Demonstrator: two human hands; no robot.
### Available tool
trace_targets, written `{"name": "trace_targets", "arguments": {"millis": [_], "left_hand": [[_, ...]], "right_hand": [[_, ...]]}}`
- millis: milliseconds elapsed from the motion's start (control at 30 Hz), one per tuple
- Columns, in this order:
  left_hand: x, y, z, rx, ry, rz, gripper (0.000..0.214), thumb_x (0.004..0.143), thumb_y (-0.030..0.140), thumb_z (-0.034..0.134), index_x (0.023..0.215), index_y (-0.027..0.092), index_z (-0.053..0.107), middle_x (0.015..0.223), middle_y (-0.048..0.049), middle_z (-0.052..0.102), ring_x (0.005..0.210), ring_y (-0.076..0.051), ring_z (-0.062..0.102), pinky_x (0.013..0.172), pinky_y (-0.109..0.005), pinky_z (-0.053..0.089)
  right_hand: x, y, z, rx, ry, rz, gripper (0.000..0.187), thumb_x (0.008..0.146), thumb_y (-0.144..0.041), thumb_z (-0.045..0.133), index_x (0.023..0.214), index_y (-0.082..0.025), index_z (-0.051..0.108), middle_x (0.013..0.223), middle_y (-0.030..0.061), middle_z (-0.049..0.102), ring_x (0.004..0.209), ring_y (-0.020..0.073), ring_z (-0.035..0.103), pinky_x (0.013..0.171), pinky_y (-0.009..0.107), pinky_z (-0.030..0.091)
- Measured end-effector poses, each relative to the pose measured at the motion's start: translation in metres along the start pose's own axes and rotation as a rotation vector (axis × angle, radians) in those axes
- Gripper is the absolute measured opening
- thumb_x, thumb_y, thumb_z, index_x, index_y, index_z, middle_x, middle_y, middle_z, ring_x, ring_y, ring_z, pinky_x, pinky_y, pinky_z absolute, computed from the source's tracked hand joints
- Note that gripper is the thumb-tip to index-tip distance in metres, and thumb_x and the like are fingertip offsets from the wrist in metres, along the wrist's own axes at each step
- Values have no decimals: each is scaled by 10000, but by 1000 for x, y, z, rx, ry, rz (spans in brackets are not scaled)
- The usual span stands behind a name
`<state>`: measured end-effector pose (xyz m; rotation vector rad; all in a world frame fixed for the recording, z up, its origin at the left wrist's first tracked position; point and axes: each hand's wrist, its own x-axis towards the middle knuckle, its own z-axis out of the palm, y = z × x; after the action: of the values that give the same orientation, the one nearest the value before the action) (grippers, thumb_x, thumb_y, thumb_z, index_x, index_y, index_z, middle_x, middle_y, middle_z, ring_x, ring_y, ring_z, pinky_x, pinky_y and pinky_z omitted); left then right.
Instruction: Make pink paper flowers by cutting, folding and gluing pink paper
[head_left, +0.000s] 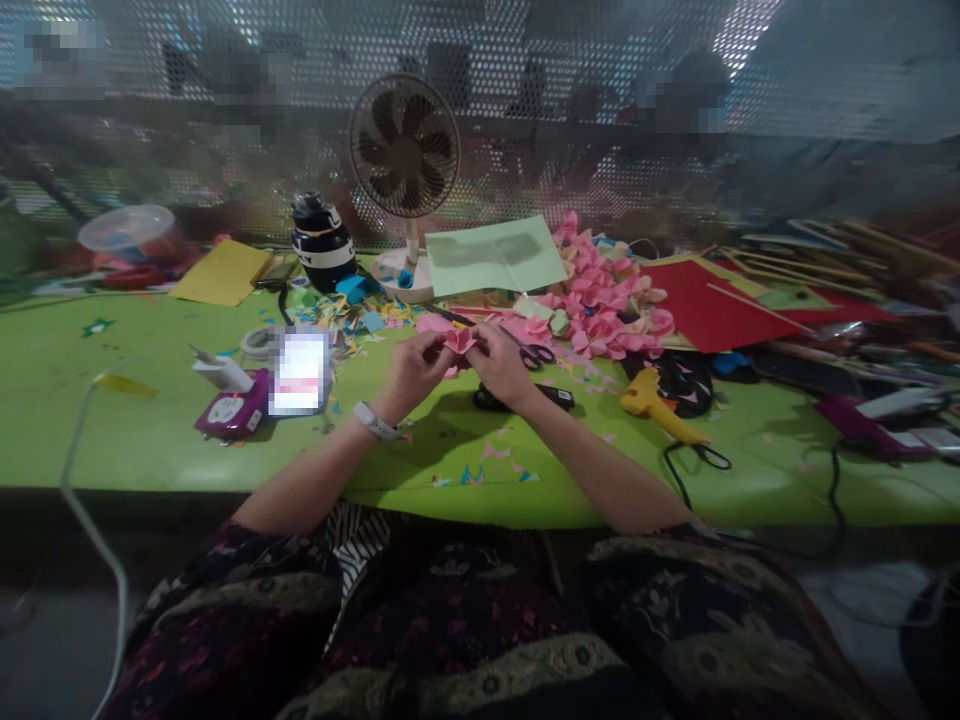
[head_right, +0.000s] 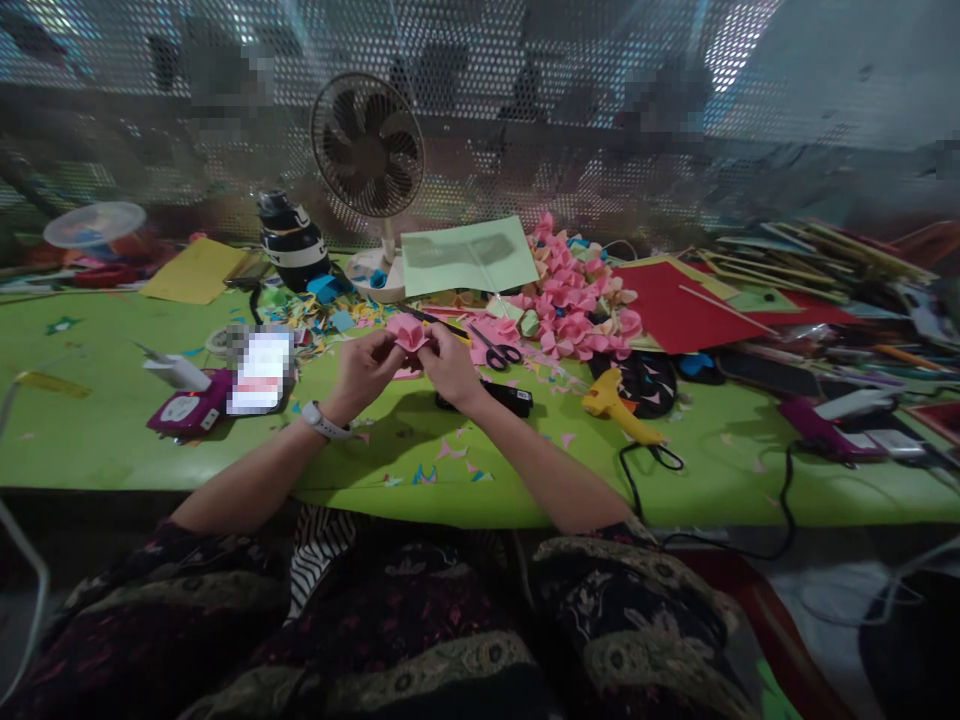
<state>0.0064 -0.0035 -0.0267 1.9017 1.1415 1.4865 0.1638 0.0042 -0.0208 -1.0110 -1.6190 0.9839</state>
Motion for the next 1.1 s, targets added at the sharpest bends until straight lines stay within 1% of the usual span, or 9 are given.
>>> {"name": "trace_targets", "arguments": {"millis": [100,200,300,433,700,800,900,1000,1100], "left_hand": [[-1,-1,4,-102,21,-64,178,832,337,643,753,178,636,661,-8,655,579,-117,584,562,-226,456],[-1,-1,5,-111,13,-67,139,832,300,632,761,181,614,667,-7,638,577,-119,582,548,-227,455],[-1,-2,4,-6,-18,-1,121,818,236,631,718,189,583,639,3,600,550,-110,518,533,-230,403],[0,-1,0,186,-63,105,157,794,175,637,667,196,548,621,8,567,550,-114,463,563,-249,359],[2,3,-5,196,-138,219,264,954,243,495,697,195,525,608,3,554,540,-117,478,558,-252,332],[2,0,-6,302,-156,299,254,967,246,491,720,194,518,635,-4,558,551,-120,476,562,-255,335],[1,-3,-7,406,-190,374,262,986,266,469,745,188,534,675,-25,585,573,-126,495,562,-257,339],[1,-6,-7,430,-192,380,251,985,256,466,762,183,552,702,-36,611,592,-125,520,570,-249,364],[2,-10,-6,407,-152,341,138,940,226,522,826,176,580,763,-44,647,613,-120,550,580,-234,398]], "right_hand": [[-1,0,7,141,40,62,242,810,-427,659,897,-249,519,777,-12,638,656,151,650,656,323,576],[-1,0,8,188,54,57,264,799,-380,658,963,-255,493,810,-16,635,633,135,639,624,308,574],[-1,1,6,151,39,32,242,800,-320,622,988,-250,488,816,-20,628,625,126,630,606,294,562],[-1,3,1,40,2,-10,227,778,-228,573,990,-244,496,711,-59,588,547,107,589,564,270,508],[6,0,-7,73,-78,-14,326,754,-215,561,1070,-232,482,669,-73,589,523,104,577,536,256,489],[9,2,-9,100,-113,-13,332,746,-213,575,1064,-223,480,633,-84,571,506,106,572,528,257,490],[10,3,-10,129,-89,16,293,764,-212,555,1048,-221,485,629,-77,576,518,111,584,545,264,503],[10,3,-9,106,-66,22,276,765,-196,544,1036,-221,497,633,-69,583,521,117,588,550,269,508],[9,5,-9,41,-86,-16,318,747,-178,543,1061,-219,515,656,-64,596,527,123,593,543,269,502]]}}
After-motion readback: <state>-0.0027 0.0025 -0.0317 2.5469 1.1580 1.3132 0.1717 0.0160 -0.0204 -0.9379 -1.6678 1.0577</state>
